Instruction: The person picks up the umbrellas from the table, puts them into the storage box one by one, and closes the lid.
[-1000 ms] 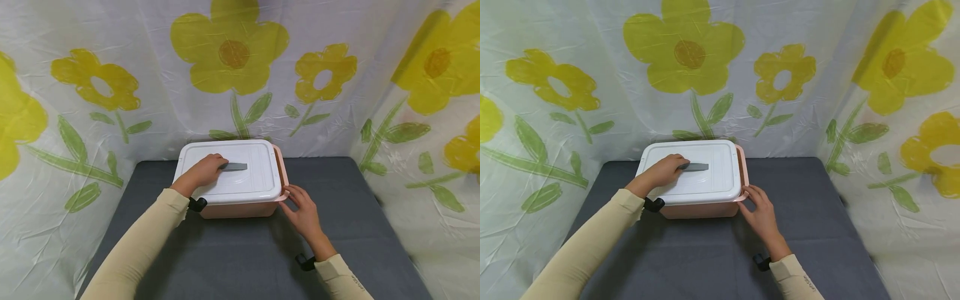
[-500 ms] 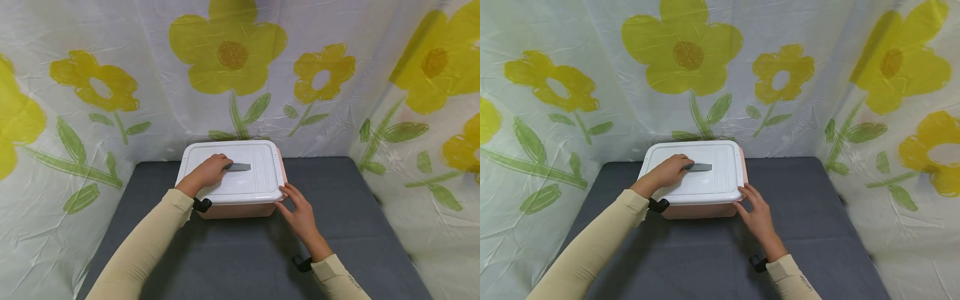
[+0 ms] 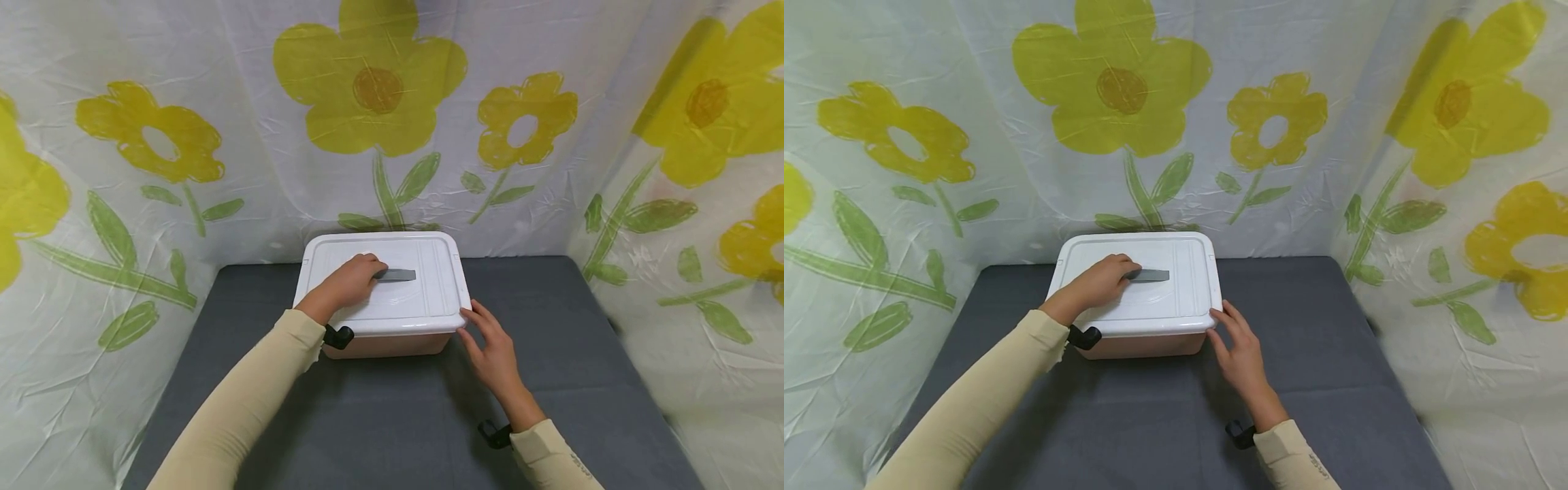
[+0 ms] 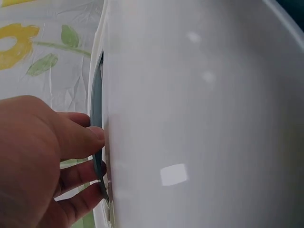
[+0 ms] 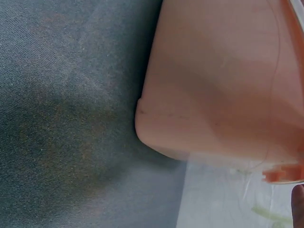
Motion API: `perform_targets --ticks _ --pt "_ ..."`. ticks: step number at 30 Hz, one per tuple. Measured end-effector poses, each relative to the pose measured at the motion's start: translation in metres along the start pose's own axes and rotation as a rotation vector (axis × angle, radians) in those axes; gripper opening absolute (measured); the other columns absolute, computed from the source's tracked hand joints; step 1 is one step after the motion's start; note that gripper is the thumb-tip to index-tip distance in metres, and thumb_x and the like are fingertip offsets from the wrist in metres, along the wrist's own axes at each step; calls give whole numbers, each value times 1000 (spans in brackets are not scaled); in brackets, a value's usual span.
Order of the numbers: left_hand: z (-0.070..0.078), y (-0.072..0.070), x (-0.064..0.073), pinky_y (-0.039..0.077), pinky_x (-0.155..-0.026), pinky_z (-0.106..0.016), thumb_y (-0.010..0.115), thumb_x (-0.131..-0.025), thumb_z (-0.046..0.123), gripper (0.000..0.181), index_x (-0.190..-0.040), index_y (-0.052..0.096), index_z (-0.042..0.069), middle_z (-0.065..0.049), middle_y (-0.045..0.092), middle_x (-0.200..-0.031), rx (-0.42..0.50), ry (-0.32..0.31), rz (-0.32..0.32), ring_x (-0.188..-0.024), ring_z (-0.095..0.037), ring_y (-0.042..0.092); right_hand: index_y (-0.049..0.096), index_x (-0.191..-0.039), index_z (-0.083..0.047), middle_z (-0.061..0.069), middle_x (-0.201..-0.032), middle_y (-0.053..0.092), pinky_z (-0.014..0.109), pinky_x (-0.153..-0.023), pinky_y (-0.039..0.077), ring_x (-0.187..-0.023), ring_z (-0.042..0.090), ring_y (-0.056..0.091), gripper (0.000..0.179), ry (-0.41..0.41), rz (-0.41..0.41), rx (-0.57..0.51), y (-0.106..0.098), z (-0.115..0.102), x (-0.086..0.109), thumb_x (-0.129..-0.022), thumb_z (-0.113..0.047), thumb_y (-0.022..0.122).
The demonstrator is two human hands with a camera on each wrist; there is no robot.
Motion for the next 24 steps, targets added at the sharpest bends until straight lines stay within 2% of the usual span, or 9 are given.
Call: perform_targets --ticks 15,19,24 --pt "2 1 6 41 -107 -42 46 -99 7 38 -136 55 5 -16 54 -134 37 -53 12 -127 -30 50 68 -119 -8 21 -134 57 49 -91 48 -118 35 59 40 -45 0 -11 -1 2 -3 -80 -6 76" --pt "2 3 7 40 -108 -42 46 -100 11 39 -138 53 5 -16 50 -138 62 -45 27 -130 -29 48 69 -116 -8 20 -132 57 51 -90 48 -117 36 59 36 -52 0 -13 -5 4 -6 -81 -6 75" --pt "-1 0 12 38 -109 -44 47 -99 13 43 -142 48 6 -16 46 -143 78 -42 62 -134 -30 45 68 -119 -9 20 -136 54 57 -91 47 -123 37 54 34 -39 -52 -8 -10 7 -16 -84 -8 72"
Point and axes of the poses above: each hand's wrist, its own x-axis away from the middle knuckle, its own y-axis out of the palm, z = x × y, the point moved 7 cm from there along -x, towards the middle knuckle
